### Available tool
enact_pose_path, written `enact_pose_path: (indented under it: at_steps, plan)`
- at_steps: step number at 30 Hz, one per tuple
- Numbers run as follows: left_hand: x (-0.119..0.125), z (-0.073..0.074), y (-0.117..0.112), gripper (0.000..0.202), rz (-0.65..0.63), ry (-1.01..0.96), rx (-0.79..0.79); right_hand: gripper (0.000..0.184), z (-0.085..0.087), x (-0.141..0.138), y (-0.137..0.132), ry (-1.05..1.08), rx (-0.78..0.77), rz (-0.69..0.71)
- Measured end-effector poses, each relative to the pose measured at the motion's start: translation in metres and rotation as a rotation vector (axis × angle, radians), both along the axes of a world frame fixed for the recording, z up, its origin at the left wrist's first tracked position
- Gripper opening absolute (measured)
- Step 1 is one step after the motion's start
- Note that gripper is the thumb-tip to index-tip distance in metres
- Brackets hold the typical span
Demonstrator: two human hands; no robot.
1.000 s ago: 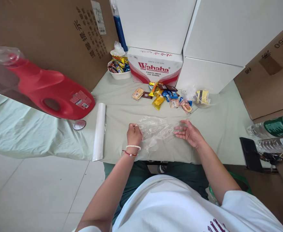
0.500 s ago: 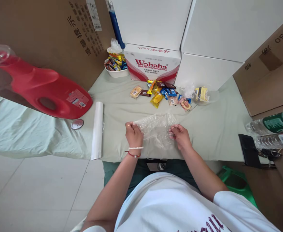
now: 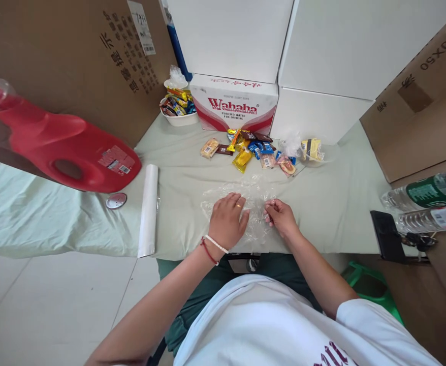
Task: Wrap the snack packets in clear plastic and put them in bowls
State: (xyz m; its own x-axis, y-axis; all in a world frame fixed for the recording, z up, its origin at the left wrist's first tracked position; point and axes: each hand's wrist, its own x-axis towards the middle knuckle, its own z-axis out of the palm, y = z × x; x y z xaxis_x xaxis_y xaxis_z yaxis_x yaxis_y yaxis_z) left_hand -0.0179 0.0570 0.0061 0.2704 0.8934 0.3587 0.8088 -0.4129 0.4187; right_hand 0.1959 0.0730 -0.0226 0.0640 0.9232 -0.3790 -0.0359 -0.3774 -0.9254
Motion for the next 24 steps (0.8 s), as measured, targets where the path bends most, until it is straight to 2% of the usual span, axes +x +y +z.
enact_pose_path:
  at_steps: [1,3,5,7,10,14,16,18,19,21,24]
  plan:
    - [0.002,-0.01,-0.003,0.043,-0.029,0.109,-0.06,0.038,0.0,0.006,-0.001,-0.018,0.001,-0.008]
    - [-0.007,-0.031,-0.006,0.055,-0.001,0.273,-0.149,0.039,-0.002,0.026,-0.005,-0.059,-0.005,-0.034]
    - [-0.025,-0.048,-0.006,0.064,0.026,0.364,-0.195,0.039,-0.004,0.05,-0.01,-0.099,-0.044,-0.026]
    - [-0.042,-0.057,-0.005,0.068,-0.013,0.397,-0.192,0.036,-0.004,0.075,-0.012,-0.154,-0.092,0.031]
    - [-0.054,-0.06,-0.004,0.072,-0.065,0.401,-0.161,0.029,0.0,0.101,0.006,-0.379,-0.02,0.066]
    - [-0.052,-0.058,-0.005,0.074,-0.069,0.389,-0.151,0.029,0.011,0.104,0.075,-0.935,0.21,0.06]
    - [-0.05,-0.058,-0.005,0.074,-0.065,0.38,-0.152,0.046,0.015,0.095,0.114,-1.138,0.218,0.093]
    - [-0.051,-0.058,-0.005,0.073,-0.065,0.371,-0.152,0.066,0.018,0.086,0.143,-1.242,0.18,0.155]
    - [-0.051,-0.058,-0.005,0.073,-0.065,0.366,-0.151,0.07,0.019,0.082,0.152,-1.275,0.158,0.191]
    - [-0.052,-0.057,-0.005,0.072,-0.065,0.355,-0.15,0.061,0.021,0.076,0.157,-1.342,0.12,0.253]
    - [-0.052,-0.056,-0.006,0.073,-0.072,0.338,-0.147,0.039,0.023,0.082,0.14,-1.433,0.08,0.297]
